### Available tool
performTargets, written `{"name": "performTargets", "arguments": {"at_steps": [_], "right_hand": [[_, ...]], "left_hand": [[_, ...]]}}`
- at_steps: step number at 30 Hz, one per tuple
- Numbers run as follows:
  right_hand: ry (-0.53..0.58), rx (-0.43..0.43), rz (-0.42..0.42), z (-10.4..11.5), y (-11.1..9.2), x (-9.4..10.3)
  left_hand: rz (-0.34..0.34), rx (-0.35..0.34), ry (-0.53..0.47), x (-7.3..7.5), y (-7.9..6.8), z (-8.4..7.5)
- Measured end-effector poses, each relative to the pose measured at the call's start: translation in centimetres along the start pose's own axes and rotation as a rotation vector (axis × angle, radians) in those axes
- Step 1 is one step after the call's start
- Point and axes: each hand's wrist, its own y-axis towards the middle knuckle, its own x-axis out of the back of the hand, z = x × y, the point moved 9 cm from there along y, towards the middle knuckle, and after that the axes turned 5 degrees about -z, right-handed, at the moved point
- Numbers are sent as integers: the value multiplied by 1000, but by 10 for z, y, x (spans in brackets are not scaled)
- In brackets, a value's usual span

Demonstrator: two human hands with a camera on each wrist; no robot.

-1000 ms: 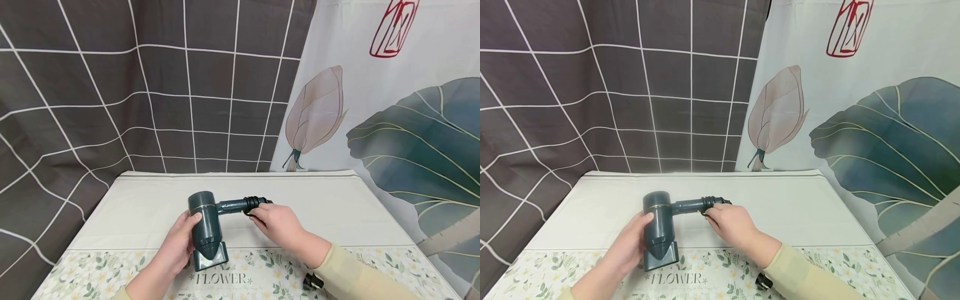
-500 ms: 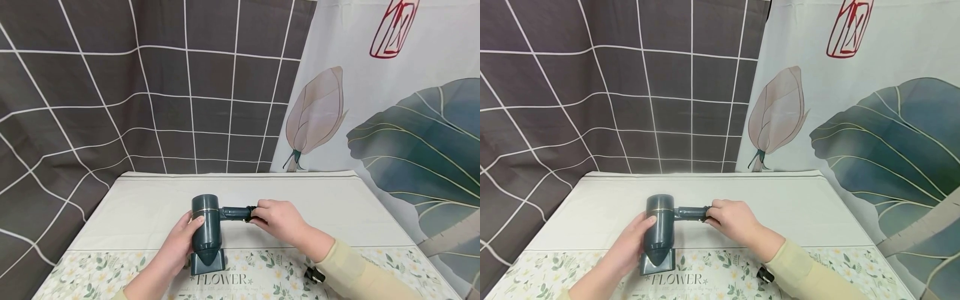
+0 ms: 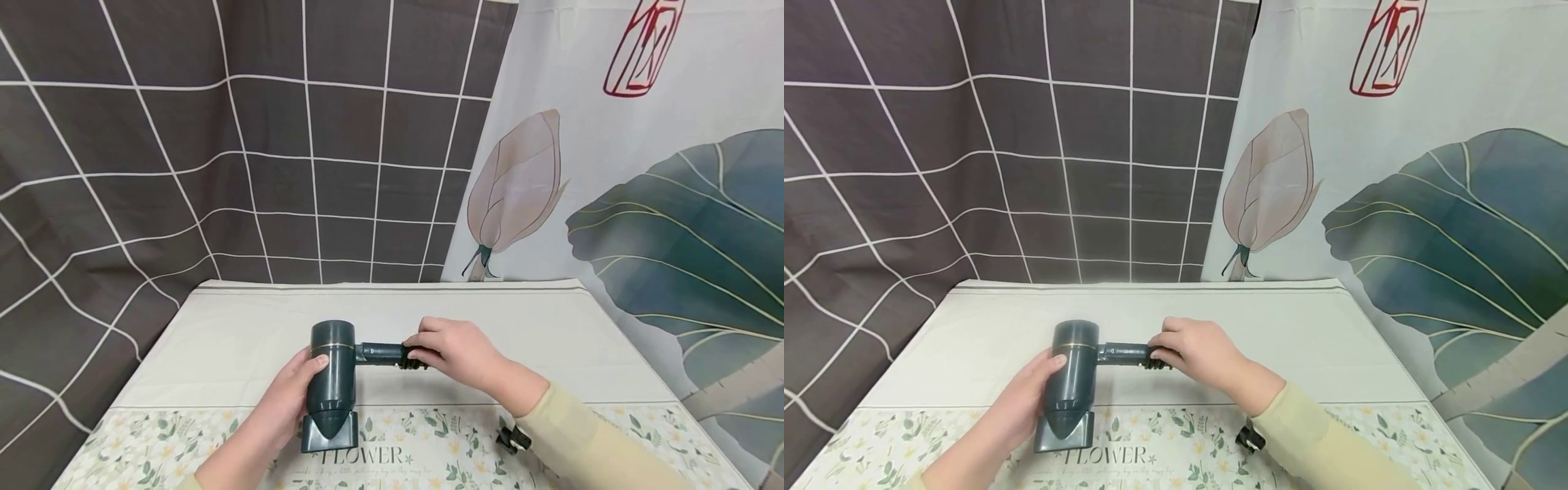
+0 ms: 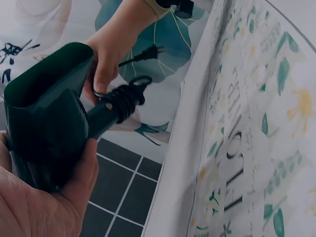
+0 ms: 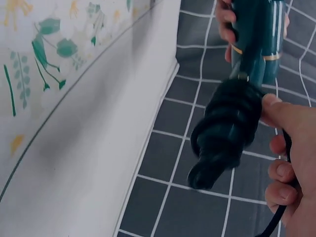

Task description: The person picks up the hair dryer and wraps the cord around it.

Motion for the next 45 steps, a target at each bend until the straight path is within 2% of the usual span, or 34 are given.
{"name": "performTargets", "arguments": {"at_steps": [7, 11, 16, 25, 30, 35, 37, 40, 43, 45], "right_hand": [[72, -64, 1, -17, 0, 3], [104, -85, 8, -22, 0, 2], [143, -162, 47, -31, -1, -4], [334, -282, 86, -41, -3, -12], [473, -324, 107, -45, -3, -20], [632, -306, 105, -37, 2, -30], [751, -346, 108, -33, 3, -33], [1005, -446, 89, -26, 5, -37], [1249, -477, 43, -17, 7, -38], [1241, -430, 19, -13, 10, -37]], "left_hand": [[13, 21, 31, 3, -1, 7], [44, 24, 13, 2, -1, 9], [92, 28, -6, 0, -3, 11], [182, 32, -16, -4, -7, 10], [239, 41, -53, -6, -8, 9], [256, 83, -108, -9, -8, 11], [244, 103, -131, -10, -7, 12], [236, 112, -177, -13, -6, 11], [237, 98, -226, -16, -5, 7], [237, 83, -251, -18, -5, 5]]}}
